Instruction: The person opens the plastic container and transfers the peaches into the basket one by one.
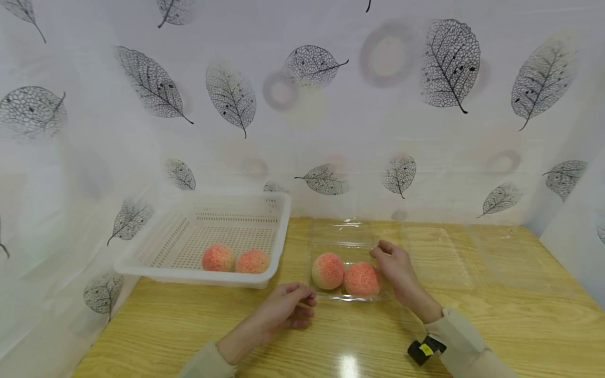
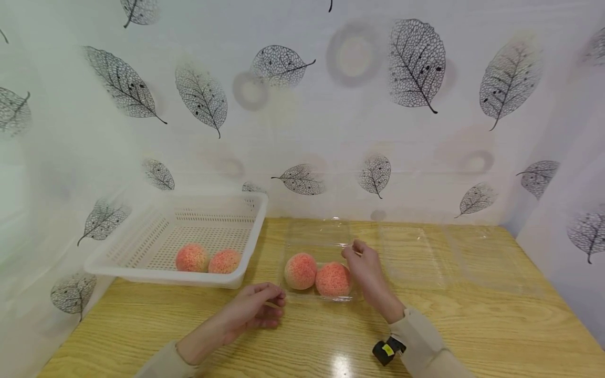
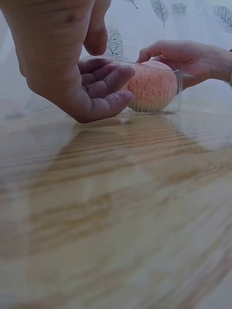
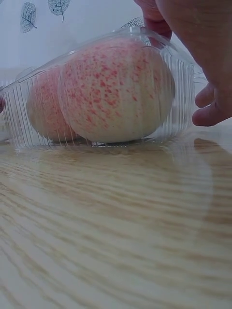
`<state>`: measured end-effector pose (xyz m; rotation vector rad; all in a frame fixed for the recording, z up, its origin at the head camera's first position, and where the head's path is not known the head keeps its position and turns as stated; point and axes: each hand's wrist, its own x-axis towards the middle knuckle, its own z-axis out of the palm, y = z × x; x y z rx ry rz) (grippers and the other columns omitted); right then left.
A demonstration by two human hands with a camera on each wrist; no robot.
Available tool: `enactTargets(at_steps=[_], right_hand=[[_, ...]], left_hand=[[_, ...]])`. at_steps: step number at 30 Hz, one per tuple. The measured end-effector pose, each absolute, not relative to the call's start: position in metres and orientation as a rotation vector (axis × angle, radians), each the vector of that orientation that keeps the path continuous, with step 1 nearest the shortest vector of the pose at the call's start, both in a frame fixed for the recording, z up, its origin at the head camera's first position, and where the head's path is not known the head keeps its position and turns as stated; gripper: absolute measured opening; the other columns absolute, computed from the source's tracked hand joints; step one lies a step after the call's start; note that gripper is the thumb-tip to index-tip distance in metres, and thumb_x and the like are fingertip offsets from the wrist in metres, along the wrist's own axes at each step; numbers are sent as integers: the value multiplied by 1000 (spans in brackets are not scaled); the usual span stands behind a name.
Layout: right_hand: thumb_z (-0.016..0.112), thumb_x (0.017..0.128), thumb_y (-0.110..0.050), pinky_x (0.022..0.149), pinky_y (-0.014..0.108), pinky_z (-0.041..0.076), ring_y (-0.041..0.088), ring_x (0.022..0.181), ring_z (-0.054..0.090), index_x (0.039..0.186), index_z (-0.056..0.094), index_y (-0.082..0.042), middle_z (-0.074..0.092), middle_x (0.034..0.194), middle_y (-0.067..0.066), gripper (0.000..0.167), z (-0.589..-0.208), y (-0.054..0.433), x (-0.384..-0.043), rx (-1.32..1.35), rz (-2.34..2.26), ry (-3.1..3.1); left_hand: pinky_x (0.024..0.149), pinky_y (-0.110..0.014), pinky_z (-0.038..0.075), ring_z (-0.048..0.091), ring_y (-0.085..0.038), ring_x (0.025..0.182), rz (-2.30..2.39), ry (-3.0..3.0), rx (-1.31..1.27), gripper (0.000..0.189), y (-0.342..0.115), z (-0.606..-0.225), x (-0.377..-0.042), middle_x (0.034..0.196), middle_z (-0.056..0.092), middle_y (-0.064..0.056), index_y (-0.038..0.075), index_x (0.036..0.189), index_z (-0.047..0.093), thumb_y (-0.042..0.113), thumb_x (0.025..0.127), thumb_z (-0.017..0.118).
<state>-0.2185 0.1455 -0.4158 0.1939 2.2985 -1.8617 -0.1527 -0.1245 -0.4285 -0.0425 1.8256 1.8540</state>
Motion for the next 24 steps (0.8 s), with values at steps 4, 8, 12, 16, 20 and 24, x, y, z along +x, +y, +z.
enactTargets(at_steps=[4,8,12,16,20,24], right_hand=[[49,104,-16,123,54,31,42,153,28,159,18,10,23,164,31,68,-417,146,-219,181,-1868,2296],[49,104,-15,123,55,31,43,153,26,159,16,10,22,165,31,69,-417,147,-217,167,-1871,2284],[50,104,-16,123,57,29,44,153,24,160,15,9,21,164,31,71,-416,148,-215,152,-1861,2281],[50,104,-17,122,58,31,44,151,28,161,15,6,24,163,31,70,-416,149,-212,151,-1837,2291],[52,103,-17,117,57,38,43,145,36,160,19,5,29,159,30,69,-416,149,-209,142,-1803,2331],[54,102,-17,115,56,40,46,144,39,159,22,6,29,160,31,70,-414,150,-206,106,-1766,2371]], left_hand=[[74,-24,59,66,-7,79,1858,1825,-42,30,-126,-430,-153,96,65,3,4,112,64,33,105,55],[74,-24,59,66,-7,80,1856,1818,-30,32,-127,-431,-153,96,65,3,3,114,64,32,105,55],[71,-21,57,65,-5,78,1804,1819,21,35,-127,-429,-150,95,65,3,-2,119,63,30,106,54],[70,-20,56,65,-4,76,1714,1866,89,38,-128,-428,-147,96,67,1,-5,120,65,28,105,54],[75,-24,59,66,-5,79,1636,1929,155,36,-131,-427,-146,98,71,-2,-5,119,68,26,105,55],[80,-29,60,68,-11,87,1520,2011,287,30,-135,-420,-145,103,71,-5,0,119,68,24,104,57]])
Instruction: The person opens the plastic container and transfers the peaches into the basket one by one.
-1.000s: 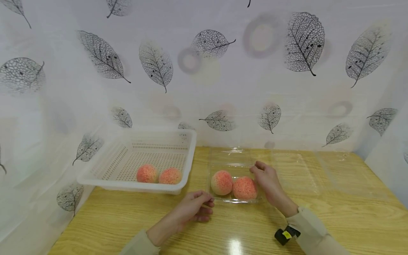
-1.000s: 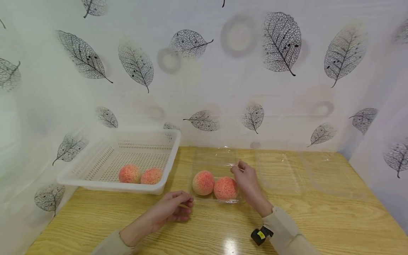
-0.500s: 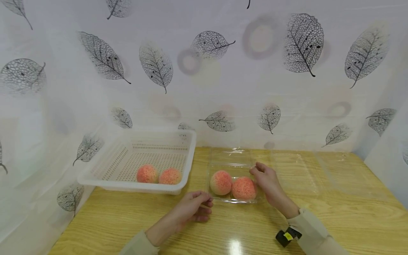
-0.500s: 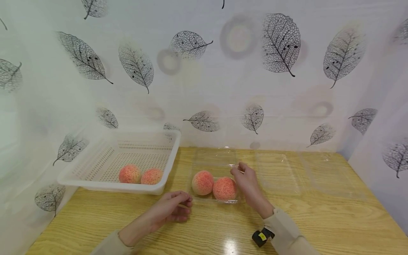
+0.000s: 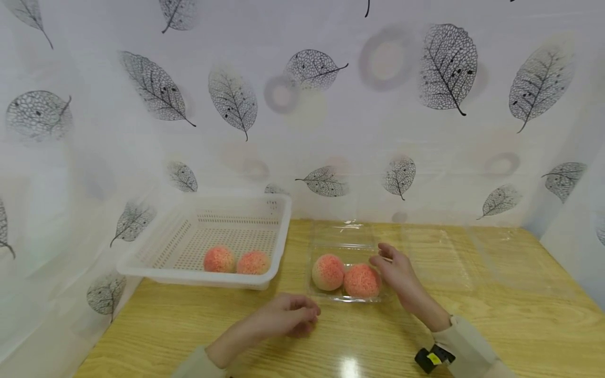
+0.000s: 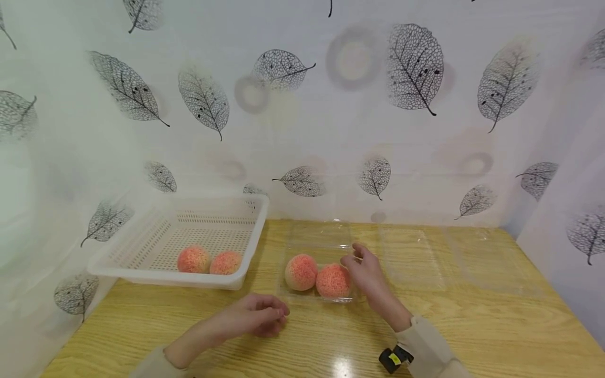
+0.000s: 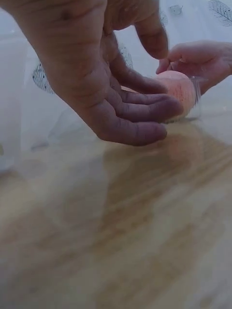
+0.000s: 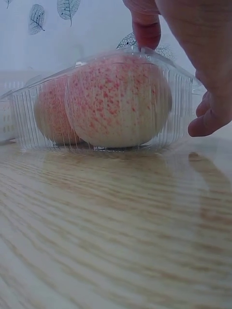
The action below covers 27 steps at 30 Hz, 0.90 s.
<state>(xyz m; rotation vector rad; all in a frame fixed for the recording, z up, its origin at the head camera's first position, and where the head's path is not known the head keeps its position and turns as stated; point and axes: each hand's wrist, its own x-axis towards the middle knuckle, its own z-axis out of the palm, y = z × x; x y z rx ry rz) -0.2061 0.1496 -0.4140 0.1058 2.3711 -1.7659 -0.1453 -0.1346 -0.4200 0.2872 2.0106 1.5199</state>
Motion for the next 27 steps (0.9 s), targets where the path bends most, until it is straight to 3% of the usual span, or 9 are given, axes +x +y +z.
enactTargets(at_steps=[7,11,19,27], right_hand=[[55,102,-20,118,59,37,48,149,33,158,26,5,28,162,30,68,-409,152,-201,40,-1640,2442],[55,103,-24,119,60,34,48,150,31,159,27,3,27,164,29,68,-407,154,-200,8,-1587,2464],[56,102,-25,120,62,32,48,152,27,157,30,2,29,164,28,67,-403,157,-197,-37,-1508,2529],[59,99,-27,118,66,30,50,149,30,155,37,1,31,162,29,66,-401,161,-190,-116,-1382,2684]], left_hand=[[77,-24,54,67,-17,97,1310,2291,595,29,-139,-394,-143,115,70,-7,11,122,68,32,105,56],[82,-24,54,67,-18,102,1278,2405,666,31,-139,-379,-139,116,72,-3,13,122,68,36,107,54],[89,-29,55,65,-1,96,1241,2764,826,15,-144,-363,-136,105,70,19,23,112,71,25,105,59],[70,-19,53,62,1,86,966,3166,1119,6,-170,-362,-135,100,67,16,24,103,71,20,99,68]])
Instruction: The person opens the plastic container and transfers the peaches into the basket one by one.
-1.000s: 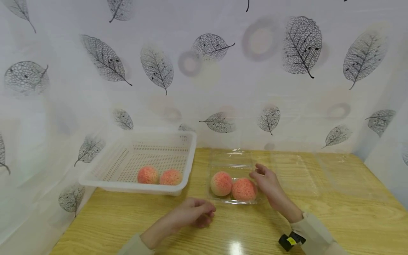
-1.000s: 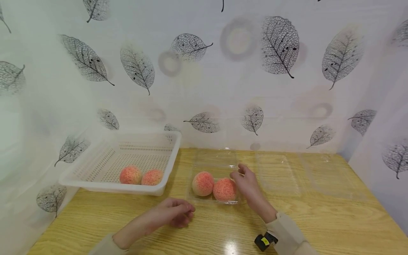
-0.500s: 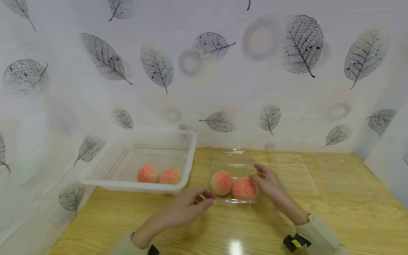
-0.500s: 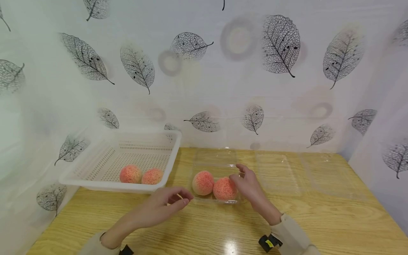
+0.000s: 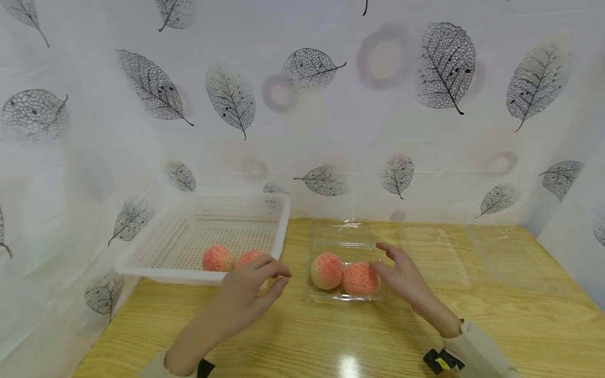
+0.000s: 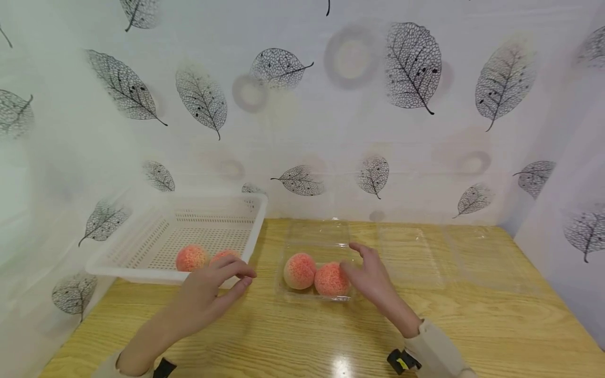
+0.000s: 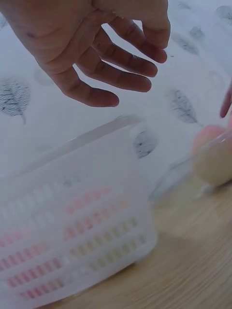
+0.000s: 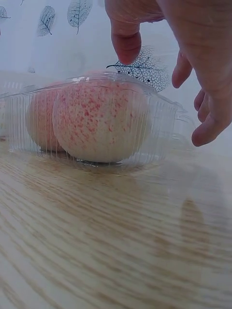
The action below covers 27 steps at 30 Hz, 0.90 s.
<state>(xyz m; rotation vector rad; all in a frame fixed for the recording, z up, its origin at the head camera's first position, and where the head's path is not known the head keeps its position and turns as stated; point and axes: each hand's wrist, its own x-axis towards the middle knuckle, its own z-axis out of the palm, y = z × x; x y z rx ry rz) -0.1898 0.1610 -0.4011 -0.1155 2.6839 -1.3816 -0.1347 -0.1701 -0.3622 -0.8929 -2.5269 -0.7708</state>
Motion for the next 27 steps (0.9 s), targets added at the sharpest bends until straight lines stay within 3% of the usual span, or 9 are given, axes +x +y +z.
enactTargets(at_steps=[9,16,21,27], right_hand=[[62,98,-27,109,63,43,50,145,36,153,41,-1,35,158,31,64,-400,164,-185,-171,-1329,2794],[63,99,-22,106,62,47,51,142,40,151,45,0,41,155,29,59,-398,166,-184,-255,-1317,2866],[65,98,-19,102,63,49,48,136,48,144,53,-1,51,149,26,51,-400,170,-184,-459,-1271,2980],[70,94,-12,100,68,48,49,130,55,134,64,-6,55,145,21,42,-406,168,-186,-752,-1195,3039]], left_hand=[[61,-21,51,62,-1,79,-606,-2440,-698,17,-221,-368,-135,98,67,14,22,104,74,11,91,75],[57,-23,46,58,-8,73,-475,-2431,-521,19,-260,-377,-127,91,66,8,21,100,77,9,85,80],[64,-33,52,64,-17,83,-451,-2467,-449,21,-272,-380,-121,95,69,5,21,100,78,12,82,84],[62,-34,48,63,-20,80,-363,-2424,-490,28,-279,-383,-123,94,69,1,21,96,78,11,73,89]])
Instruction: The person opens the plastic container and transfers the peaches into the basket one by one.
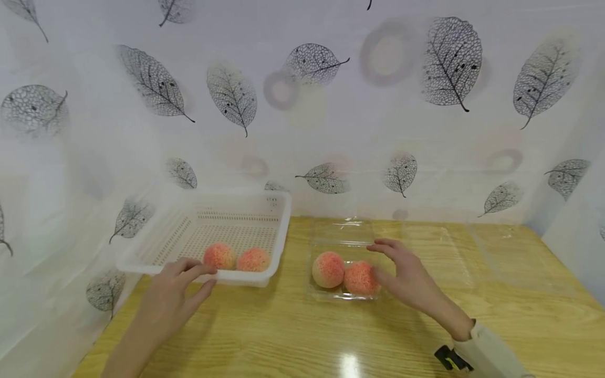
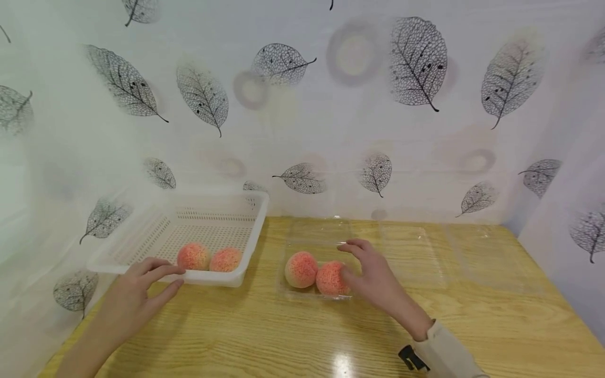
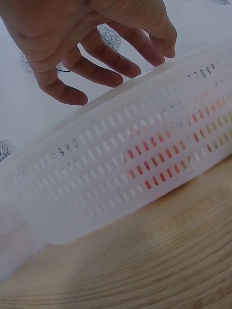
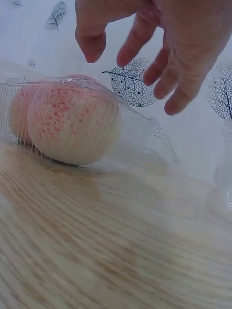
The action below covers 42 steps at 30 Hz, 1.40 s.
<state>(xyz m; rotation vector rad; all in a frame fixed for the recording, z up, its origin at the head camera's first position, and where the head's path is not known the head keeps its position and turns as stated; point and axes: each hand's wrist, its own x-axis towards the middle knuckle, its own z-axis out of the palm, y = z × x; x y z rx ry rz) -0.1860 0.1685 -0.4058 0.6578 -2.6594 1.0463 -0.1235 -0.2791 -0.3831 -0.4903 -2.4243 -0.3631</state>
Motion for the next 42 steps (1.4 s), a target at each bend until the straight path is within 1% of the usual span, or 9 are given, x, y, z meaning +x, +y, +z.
enactTargets(at_steps=[7,12,16,20,23,28,33,38,42], right_hand=[[75,85,-3,92,52,57,36,118,66,120,71,-9,65,133,12,36,-408,167,-189,972,859,-2583],[78,81,-4,90,42,60,27,107,70,116,73,-10,69,124,9,36,-402,167,-191,1106,756,-2658],[81,79,-5,91,43,59,28,106,69,115,73,-9,69,122,10,37,-395,168,-195,1185,646,-2705],[82,75,-4,89,44,59,29,104,69,114,74,-8,69,121,13,40,-389,165,-200,1251,582,-2704],[83,73,-5,86,41,60,28,102,69,115,74,-7,69,120,14,43,-385,162,-203,1268,560,-2733],[83,70,-4,87,41,60,27,104,68,118,73,-7,69,119,12,50,-382,155,-213,1293,523,-2817],[85,70,-8,92,45,58,27,108,68,124,71,-7,69,121,9,55,-379,149,-221,1288,464,-2922],[88,73,-14,90,45,58,27,105,69,124,70,-7,69,119,9,54,-379,144,-224,1288,366,-2960],[88,70,-13,89,45,59,27,103,69,122,70,-7,70,117,9,56,-380,143,-228,1299,340,-2946]], left_hand=[[61,-39,46,64,-25,82,-319,-2468,-458,27,-281,-384,-123,96,68,0,21,101,77,16,76,88],[59,-48,49,65,-30,84,-232,-2488,-457,27,-284,-385,-123,99,68,-3,20,107,75,18,81,84],[58,-54,52,66,-35,86,-146,-2475,-473,27,-287,-388,-125,102,67,-6,23,111,74,25,85,81],[56,-56,53,66,-39,85,-79,-2436,-507,25,-288,-389,-126,103,68,-7,23,110,74,31,87,79],[54,-55,53,66,-41,85,-41,-2420,-521,24,-288,-389,-127,104,68,-7,23,111,73,39,93,72],[53,-54,53,66,-41,85,-16,-2412,-524,32,-289,-390,-128,104,67,-7,24,112,73,50,101,58],[53,-55,52,66,-41,85,-33,-2400,-522,33,-291,-391,-128,104,67,-6,24,111,73,51,101,58],[55,-56,52,65,-41,86,-45,-2401,-527,33,-293,-393,-129,105,67,-6,24,112,74,51,101,58],[57,-57,52,65,-41,87,-63,-2399,-535,33,-294,-394,-129,105,67,-6,23,113,74,50,101,58]])
